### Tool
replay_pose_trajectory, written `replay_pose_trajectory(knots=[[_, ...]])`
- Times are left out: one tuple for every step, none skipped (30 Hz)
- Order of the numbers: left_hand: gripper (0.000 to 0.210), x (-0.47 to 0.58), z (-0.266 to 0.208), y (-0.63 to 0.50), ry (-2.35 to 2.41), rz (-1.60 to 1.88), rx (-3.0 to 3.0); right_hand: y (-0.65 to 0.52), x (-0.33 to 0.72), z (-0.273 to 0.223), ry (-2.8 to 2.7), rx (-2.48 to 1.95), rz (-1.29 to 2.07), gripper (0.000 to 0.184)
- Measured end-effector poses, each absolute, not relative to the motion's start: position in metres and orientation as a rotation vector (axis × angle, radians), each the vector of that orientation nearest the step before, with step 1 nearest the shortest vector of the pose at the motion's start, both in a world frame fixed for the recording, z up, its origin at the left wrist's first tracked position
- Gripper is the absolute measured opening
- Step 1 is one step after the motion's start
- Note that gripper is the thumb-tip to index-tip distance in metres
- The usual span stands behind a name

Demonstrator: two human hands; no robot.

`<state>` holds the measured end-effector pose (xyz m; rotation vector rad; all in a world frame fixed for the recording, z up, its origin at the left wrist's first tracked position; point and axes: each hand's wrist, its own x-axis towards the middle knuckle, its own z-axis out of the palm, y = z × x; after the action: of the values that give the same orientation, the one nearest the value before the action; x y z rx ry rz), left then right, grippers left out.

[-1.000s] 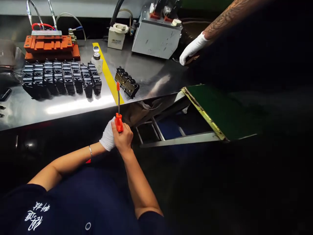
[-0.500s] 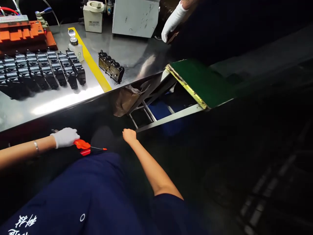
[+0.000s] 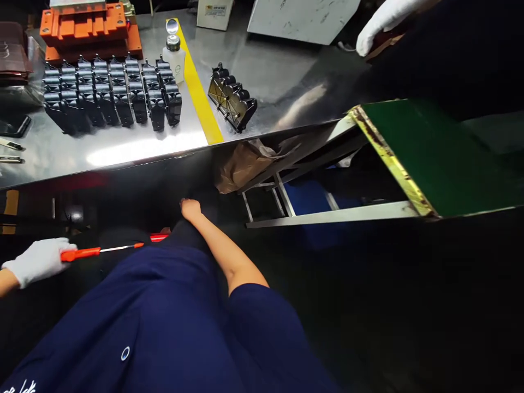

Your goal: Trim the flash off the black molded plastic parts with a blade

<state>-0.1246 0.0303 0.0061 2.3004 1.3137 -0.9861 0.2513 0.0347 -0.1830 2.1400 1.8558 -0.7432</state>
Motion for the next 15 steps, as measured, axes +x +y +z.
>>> replay_pose_trajectory(knots=[[0.023,-0.099,0.009,0.028,1.305,-0.937,2.332,0.04,0.246,-0.184,1.848,2.135,-0.759,0.034],[0.024,-0.075,0.011,0.027,1.264,-0.885,2.381,0.045,0.241,-0.185,1.834,2.132,-0.776,0.034],[0.024,-0.053,0.01,0.026,1.18,-0.849,2.437,0.049,0.239,-0.185,1.818,2.128,-0.792,0.034],[0.024,-0.035,0.007,0.026,1.069,-0.834,2.483,0.051,0.237,-0.184,1.803,2.124,-0.806,0.034],[0.024,-0.022,0.002,0.027,0.987,-0.83,2.51,0.052,0.237,-0.183,1.793,2.119,-0.816,0.034],[0.024,-0.014,-0.005,0.029,0.954,-0.82,2.52,0.05,0.239,-0.181,1.787,2.114,-0.821,0.034],[0.024,-0.011,-0.014,0.032,0.977,-0.803,2.509,0.047,0.241,-0.178,1.786,2.106,-0.822,0.034],[0.024,-0.012,-0.024,0.037,1.049,-0.779,2.483,0.043,0.243,-0.175,1.791,2.096,-0.819,0.034],[0.024,-0.016,-0.034,0.043,1.146,-0.746,2.445,0.037,0.245,-0.171,1.8,2.081,-0.814,0.034],[0.024,-0.023,-0.043,0.048,1.245,-0.711,2.395,0.032,0.247,-0.167,1.813,2.06,-0.81,0.033],[0.022,-0.033,-0.051,0.053,1.334,-0.673,2.339,0.026,0.247,-0.163,1.832,2.035,-0.805,0.034],[0.02,-0.043,-0.057,0.057,1.408,-0.632,2.281,0.022,0.247,-0.16,1.851,2.006,-0.8,0.034],[0.017,-0.055,-0.061,0.06,1.473,-0.583,2.22,0.019,0.246,-0.157,1.875,1.974,-0.795,0.032],[0.016,-0.068,-0.064,0.062,1.538,-0.517,2.15,0.017,0.245,-0.156,1.902,1.938,-0.792,0.031],[0.018,-0.081,-0.065,0.062,1.609,-0.435,2.075,0.016,0.244,-0.156,1.933,1.9,-0.79,0.027]])
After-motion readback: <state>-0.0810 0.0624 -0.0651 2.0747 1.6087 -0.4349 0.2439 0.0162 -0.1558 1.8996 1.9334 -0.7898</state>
